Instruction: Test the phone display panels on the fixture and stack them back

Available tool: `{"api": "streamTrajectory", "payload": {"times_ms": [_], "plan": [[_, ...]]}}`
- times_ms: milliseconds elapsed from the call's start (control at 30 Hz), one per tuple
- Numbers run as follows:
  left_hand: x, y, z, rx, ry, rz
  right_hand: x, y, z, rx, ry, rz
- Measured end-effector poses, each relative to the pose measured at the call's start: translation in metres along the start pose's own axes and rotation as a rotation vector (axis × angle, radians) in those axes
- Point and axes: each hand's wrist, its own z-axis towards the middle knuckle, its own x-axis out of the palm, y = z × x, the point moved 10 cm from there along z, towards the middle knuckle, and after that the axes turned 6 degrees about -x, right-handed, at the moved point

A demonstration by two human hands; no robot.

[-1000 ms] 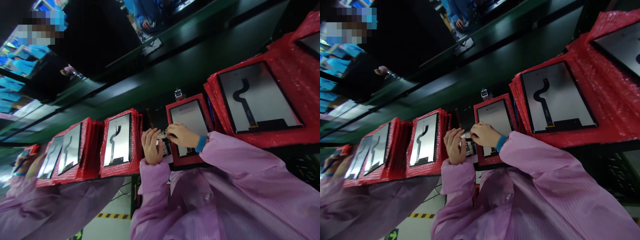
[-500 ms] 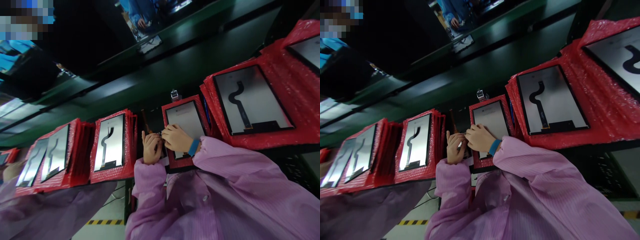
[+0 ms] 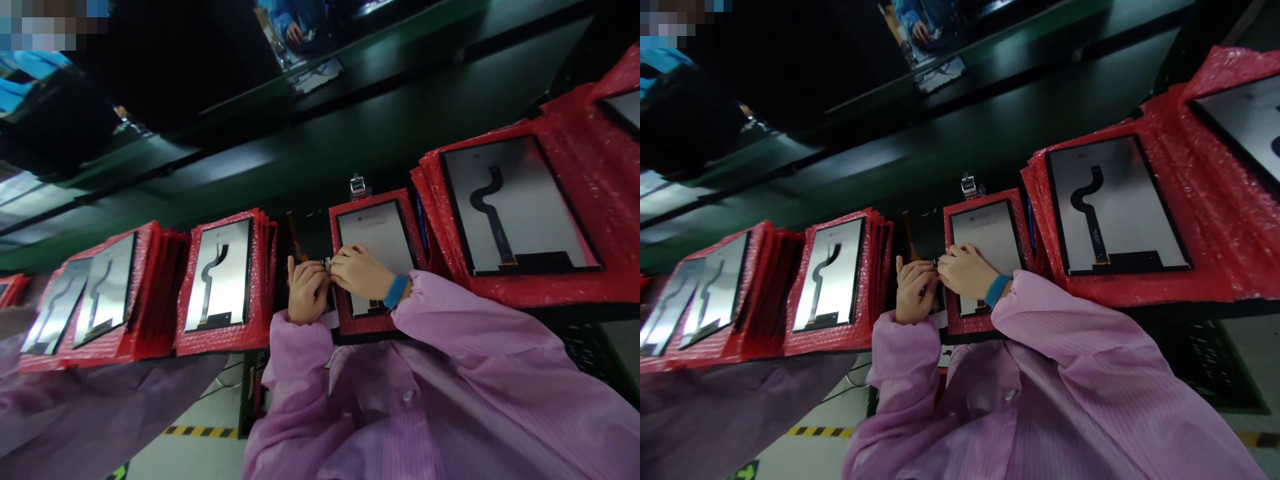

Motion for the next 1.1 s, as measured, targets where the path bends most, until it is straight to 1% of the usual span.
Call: {"api": "streamTrajectory", "payload": {"times_ms": [33, 100, 167, 200, 233, 267, 300, 333, 367, 433, 467, 533, 667, 733, 767, 833, 933, 967, 1033, 1100], "plan": [[-0.007, 0.003, 0.0, -0.022, -0.062, 0.003, -0.003, -0.003, 0.001, 0.013, -0.007, 0.058], [-0.031, 0.013, -0.005, -0.138, -0.262, 0.04, -0.015, -0.015, 0.001, 0.053, -0.053, 0.195], [-0.055, 0.02, -0.018, -0.302, -0.477, 0.104, -0.035, -0.037, -0.002, 0.132, -0.175, 0.251], [-0.063, 0.018, -0.025, -0.365, -0.546, 0.131, -0.048, -0.052, -0.007, 0.194, -0.259, 0.223], [-0.066, 0.011, -0.031, -0.395, -0.577, 0.149, -0.061, -0.068, -0.013, 0.269, -0.346, 0.168], [-0.064, 0.001, -0.034, -0.389, -0.559, 0.155, -0.073, -0.083, -0.02, 0.349, -0.422, 0.099], [-0.057, -0.013, -0.035, -0.354, -0.497, 0.149, -0.083, -0.098, -0.027, 0.421, -0.48, 0.031], [-0.045, -0.028, -0.035, -0.306, -0.406, 0.134, -0.09, -0.11, -0.033, 0.481, -0.522, -0.028], [-0.028, -0.043, -0.036, -0.259, -0.278, 0.11, -0.096, -0.12, -0.038, 0.524, -0.552, -0.076], [0.003, -0.069, -0.043, -0.173, -0.074, 0.064, -0.101, -0.134, -0.041, 0.57, -0.579, -0.146], [0.015, -0.078, -0.048, -0.148, -0.011, 0.051, -0.102, -0.14, -0.041, 0.591, -0.576, -0.17], [0.028, -0.085, -0.055, -0.144, 0.033, 0.042, -0.099, -0.152, -0.039, 0.642, -0.539, -0.198], [0.031, -0.077, -0.058, -0.215, 0.017, 0.034, -0.096, -0.167, -0.034, 0.719, -0.462, -0.18], [0.031, -0.07, -0.056, -0.261, 0.029, 0.013, -0.104, -0.166, -0.034, 0.701, -0.488, -0.136], [0.032, -0.066, -0.055, -0.289, 0.038, -0.001, -0.111, -0.161, -0.035, 0.674, -0.532, -0.109], [0.034, -0.058, -0.054, -0.34, 0.056, -0.046, -0.132, -0.146, -0.043, 0.597, -0.672, -0.042], [0.036, -0.049, -0.055, -0.384, 0.073, -0.203, -0.157, -0.123, -0.059, 0.515, -0.858, 0.109], [0.035, -0.046, -0.056, -0.411, 0.063, -0.295, -0.162, -0.118, -0.064, 0.501, -0.903, 0.161], [0.028, -0.037, -0.058, -0.498, -0.014, -0.535, -0.167, -0.111, -0.07, 0.465, -0.98, 0.256], [0.022, -0.031, -0.06, -0.589, -0.081, -0.785, -0.167, -0.109, -0.073, 0.416, -1.049, 0.346]]}}
